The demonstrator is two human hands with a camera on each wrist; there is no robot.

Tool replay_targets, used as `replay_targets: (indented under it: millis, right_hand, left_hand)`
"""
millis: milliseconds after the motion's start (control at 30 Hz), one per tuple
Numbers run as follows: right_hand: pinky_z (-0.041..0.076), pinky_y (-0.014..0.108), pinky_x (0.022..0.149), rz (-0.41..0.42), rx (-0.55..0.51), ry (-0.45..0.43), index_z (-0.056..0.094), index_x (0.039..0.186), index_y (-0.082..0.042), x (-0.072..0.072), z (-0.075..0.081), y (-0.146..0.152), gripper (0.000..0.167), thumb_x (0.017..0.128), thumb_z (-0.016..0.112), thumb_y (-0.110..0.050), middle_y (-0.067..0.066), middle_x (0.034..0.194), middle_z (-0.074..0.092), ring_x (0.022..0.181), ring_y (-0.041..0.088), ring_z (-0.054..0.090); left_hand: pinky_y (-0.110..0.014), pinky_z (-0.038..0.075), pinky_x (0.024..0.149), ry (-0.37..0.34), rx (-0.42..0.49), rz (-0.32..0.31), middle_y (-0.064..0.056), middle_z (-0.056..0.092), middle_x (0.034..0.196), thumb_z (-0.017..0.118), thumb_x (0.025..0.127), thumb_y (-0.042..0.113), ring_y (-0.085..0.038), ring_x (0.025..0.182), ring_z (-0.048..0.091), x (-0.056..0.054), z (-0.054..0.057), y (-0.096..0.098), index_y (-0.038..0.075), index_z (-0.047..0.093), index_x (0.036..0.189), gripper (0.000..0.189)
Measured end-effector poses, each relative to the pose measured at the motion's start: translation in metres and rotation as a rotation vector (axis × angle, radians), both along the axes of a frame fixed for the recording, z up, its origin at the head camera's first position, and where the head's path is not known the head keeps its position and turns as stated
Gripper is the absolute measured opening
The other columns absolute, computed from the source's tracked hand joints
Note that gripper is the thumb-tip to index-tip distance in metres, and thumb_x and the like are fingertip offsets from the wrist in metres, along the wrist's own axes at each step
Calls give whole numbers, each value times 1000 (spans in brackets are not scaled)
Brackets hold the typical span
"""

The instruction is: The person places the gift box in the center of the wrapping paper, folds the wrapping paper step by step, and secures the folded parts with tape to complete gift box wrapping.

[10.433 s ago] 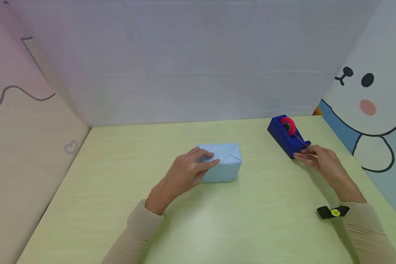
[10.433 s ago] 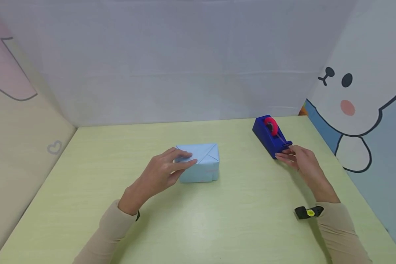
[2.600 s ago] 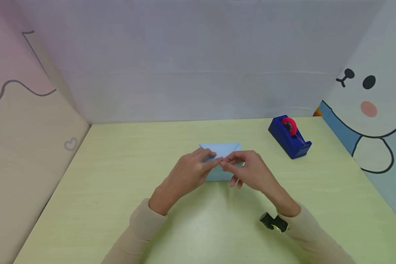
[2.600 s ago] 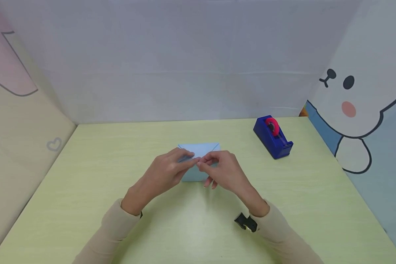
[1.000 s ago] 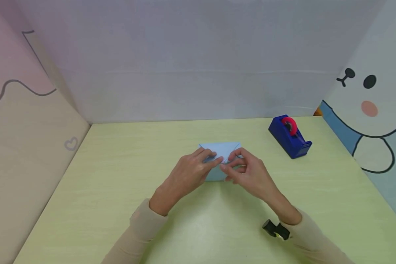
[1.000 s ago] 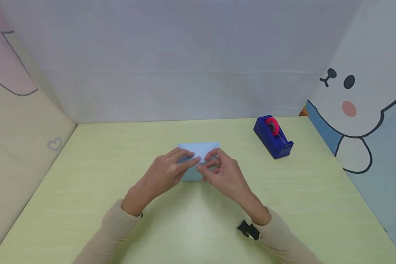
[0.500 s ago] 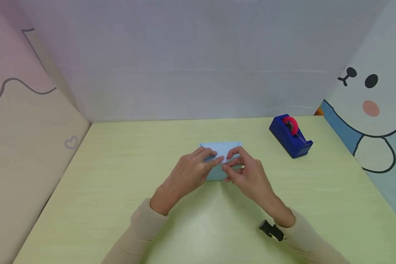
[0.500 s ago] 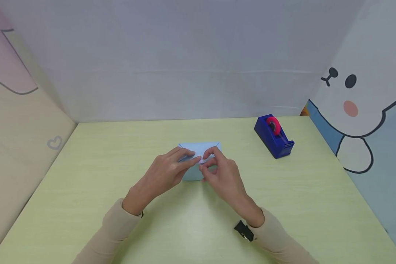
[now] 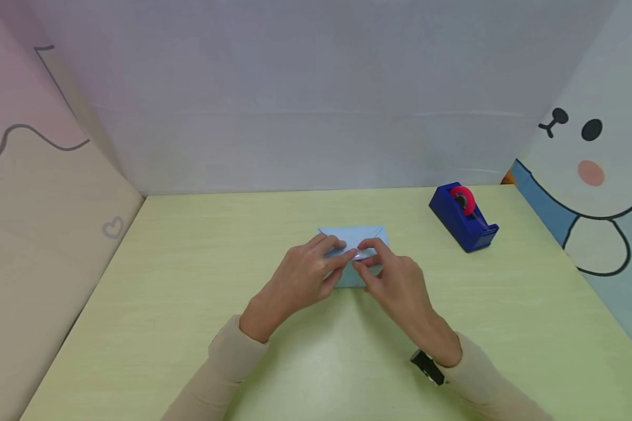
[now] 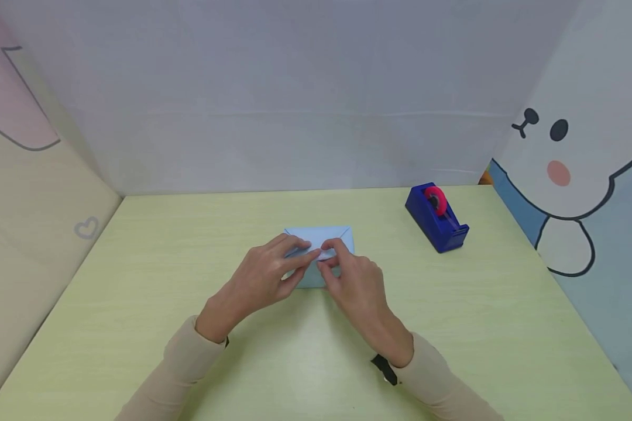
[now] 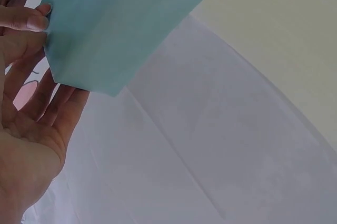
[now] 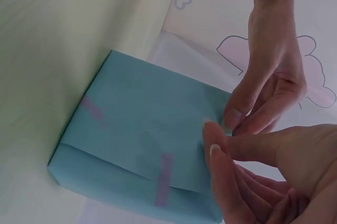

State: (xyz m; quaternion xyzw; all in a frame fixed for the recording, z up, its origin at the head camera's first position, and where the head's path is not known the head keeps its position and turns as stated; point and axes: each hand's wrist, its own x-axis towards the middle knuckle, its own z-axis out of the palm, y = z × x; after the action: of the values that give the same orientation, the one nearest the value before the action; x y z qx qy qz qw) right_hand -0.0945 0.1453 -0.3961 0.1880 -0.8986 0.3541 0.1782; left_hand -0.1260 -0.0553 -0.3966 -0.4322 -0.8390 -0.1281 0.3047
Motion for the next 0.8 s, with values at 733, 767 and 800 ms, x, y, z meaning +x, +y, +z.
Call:
replay_targets:
  millis: [733,767,800]
  right_hand:
    - [55,25,54,73,-58,-45,63,113,-4,-5,2,4,28,90,79,-7,10,82,77,55,12,70]
    - [55,25,53,74,-59,-45,63,113,-4,-5,1,4,29,90,79,-8,10,81,77,55,12,70]
    - [54,24,52,74,-59,-45,63,112,-4,-6,1,4,28,90,79,-8,10,80,77,56,12,71]
  left_hand:
    - [-22,48,55,-21,-7,-19,-8,69,108,76,90,8,-21,89,63,0,0,-2,13,79,119,30]
    - [-22,48,55,-22,-6,-20,-8,69,108,76,90,8,-21,88,63,0,0,-2,13,79,119,30]
    - [-22,48,54,-22,-4,-20,-8,69,108,76,90,8,-21,87,62,0,0,-2,13,79,119,29]
